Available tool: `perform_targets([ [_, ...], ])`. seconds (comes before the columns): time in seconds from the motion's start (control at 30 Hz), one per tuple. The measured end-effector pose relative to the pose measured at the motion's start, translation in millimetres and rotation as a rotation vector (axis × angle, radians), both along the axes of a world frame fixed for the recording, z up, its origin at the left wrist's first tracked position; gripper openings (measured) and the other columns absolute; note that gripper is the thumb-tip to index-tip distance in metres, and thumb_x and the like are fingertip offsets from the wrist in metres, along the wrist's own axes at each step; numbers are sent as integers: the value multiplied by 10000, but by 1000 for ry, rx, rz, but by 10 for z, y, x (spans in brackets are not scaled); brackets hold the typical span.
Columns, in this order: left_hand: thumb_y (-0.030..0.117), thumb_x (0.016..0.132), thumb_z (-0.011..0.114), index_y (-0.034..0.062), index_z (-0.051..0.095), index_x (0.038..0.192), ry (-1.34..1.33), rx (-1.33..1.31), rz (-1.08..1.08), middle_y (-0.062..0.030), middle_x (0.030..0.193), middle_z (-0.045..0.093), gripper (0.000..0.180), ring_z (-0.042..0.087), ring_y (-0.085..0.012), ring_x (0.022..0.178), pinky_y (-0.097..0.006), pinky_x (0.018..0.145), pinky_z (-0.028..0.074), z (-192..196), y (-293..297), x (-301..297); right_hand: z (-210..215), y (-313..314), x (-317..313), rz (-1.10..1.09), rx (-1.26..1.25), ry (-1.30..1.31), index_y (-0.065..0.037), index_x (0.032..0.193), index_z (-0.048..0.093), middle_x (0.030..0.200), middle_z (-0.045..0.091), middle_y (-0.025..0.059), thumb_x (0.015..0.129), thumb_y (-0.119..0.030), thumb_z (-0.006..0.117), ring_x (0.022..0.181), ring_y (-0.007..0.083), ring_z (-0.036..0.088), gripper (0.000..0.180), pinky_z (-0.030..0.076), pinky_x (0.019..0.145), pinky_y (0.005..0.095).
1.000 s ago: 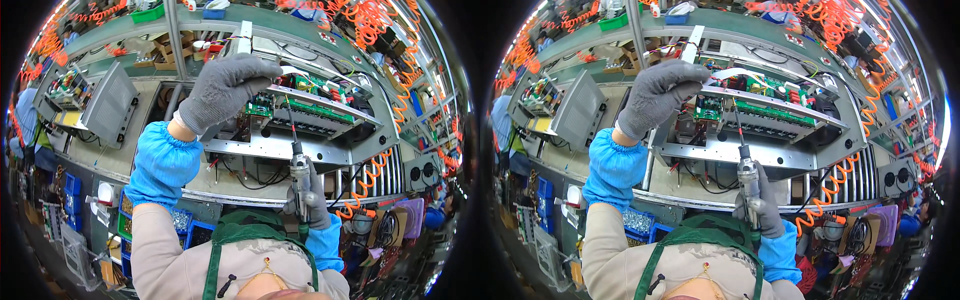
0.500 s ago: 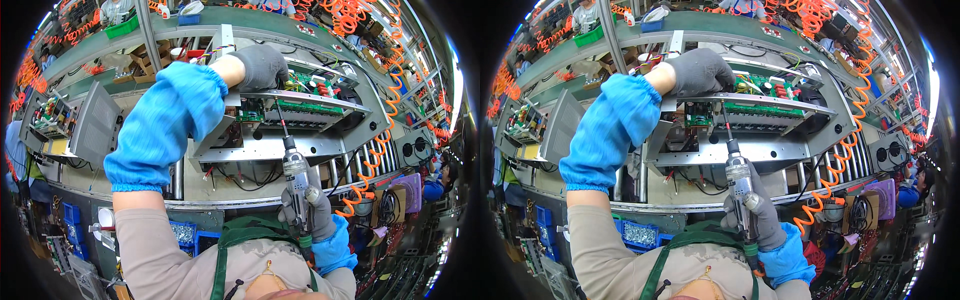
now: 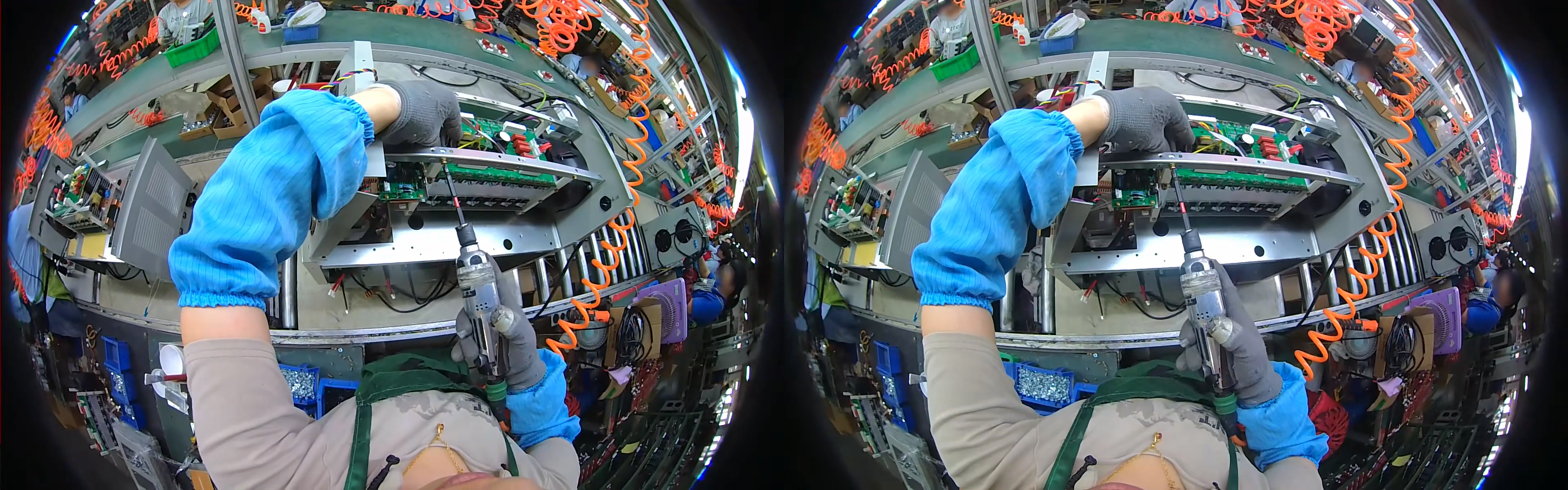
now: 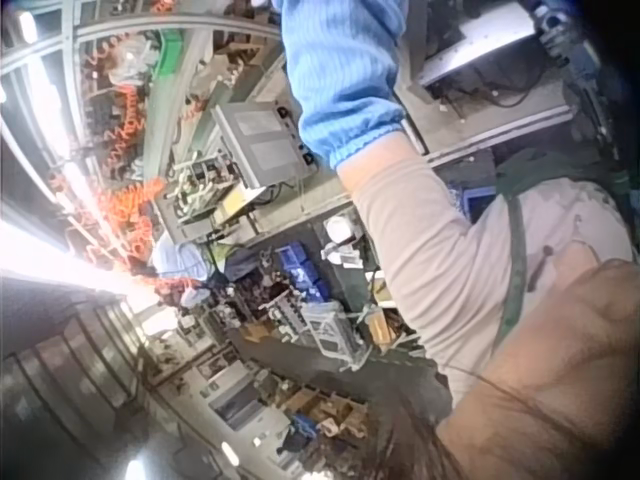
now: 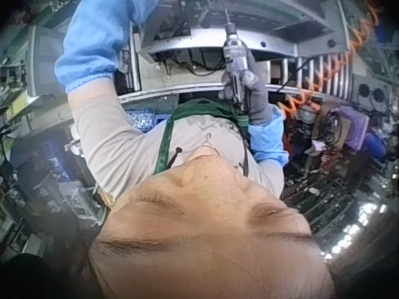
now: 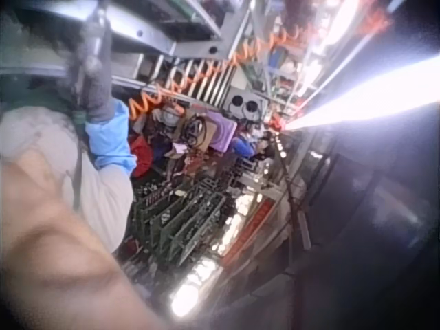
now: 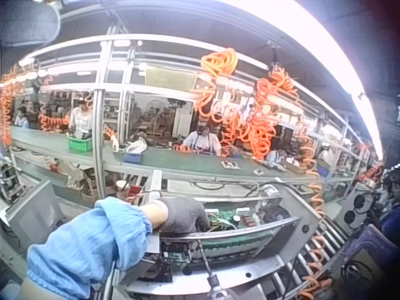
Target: The person assembles an electronic device on a factory workbench. They use a pneumatic screwdriver to fasten screws into a metal chassis, install a small white box component, and connect wires. The person repeatedly picks screws from blue bins and secures them into the device.
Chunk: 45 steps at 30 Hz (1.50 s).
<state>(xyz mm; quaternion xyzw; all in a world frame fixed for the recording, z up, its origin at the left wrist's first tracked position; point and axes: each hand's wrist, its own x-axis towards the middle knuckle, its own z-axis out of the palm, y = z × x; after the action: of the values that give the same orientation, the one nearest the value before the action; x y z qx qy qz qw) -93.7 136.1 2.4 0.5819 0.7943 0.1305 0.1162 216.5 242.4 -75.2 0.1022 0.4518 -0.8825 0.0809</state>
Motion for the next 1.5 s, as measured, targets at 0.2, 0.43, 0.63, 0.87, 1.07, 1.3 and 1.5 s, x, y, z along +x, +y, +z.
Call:
perform_targets([
  [0.2,86,711,675,129,703,1078,-31,7,24,-102,967,712,371,682,-227,836,-331,780,520,20,-45,-16,35,-17,-16,4,73,-4,-190,1508,93,886,565,154,780,-299,671,650,195,626,936,594,599,371],
  [0.43,114,719,671,143,697,1090,8,35,-12,-90,967,709,373,671,-260,833,-341,798,508,-21,-85,-8,21,-18,0,16,55,-14,-208,1508,96,849,582,158,788,-318,665,571,190,619,924,588,593,368],
  [0.63,165,730,714,133,700,1063,110,-20,1,-111,902,699,334,659,-275,785,-363,749,502,97,-192,286,17,-41,21,-1,-63,45,-231,1511,75,873,585,178,807,-279,664,587,209,635,919,587,579,374],
  [0.87,109,731,683,138,730,1009,141,-22,21,-109,906,710,283,665,-278,786,-362,772,517,110,-165,267,130,-205,17,-65,95,65,-246,1510,141,874,586,156,835,-153,616,565,189,617,830,531,487,294],
  [1.07,102,713,672,141,735,998,128,-27,22,-111,900,710,295,668,-274,780,-363,768,519,88,-131,232,114,-194,24,-44,155,74,-237,1510,148,865,586,155,816,-162,597,547,187,601,830,530,488,296],
  [1.3,114,691,679,143,742,972,133,-99,59,-109,884,709,289,667,-277,784,-358,764,520,70,-101,196,107,-218,17,-62,161,71,-216,1511,143,884,580,160,772,-188,615,563,193,603,877,533,493,295],
  [1.5,86,689,653,150,742,974,245,-112,61,-113,891,706,305,665,-289,813,-363,773,522,102,-66,282,128,-218,23,-59,243,35,-193,1511,152,900,574,155,752,-188,629,582,188,597,896,539,503,296],
])
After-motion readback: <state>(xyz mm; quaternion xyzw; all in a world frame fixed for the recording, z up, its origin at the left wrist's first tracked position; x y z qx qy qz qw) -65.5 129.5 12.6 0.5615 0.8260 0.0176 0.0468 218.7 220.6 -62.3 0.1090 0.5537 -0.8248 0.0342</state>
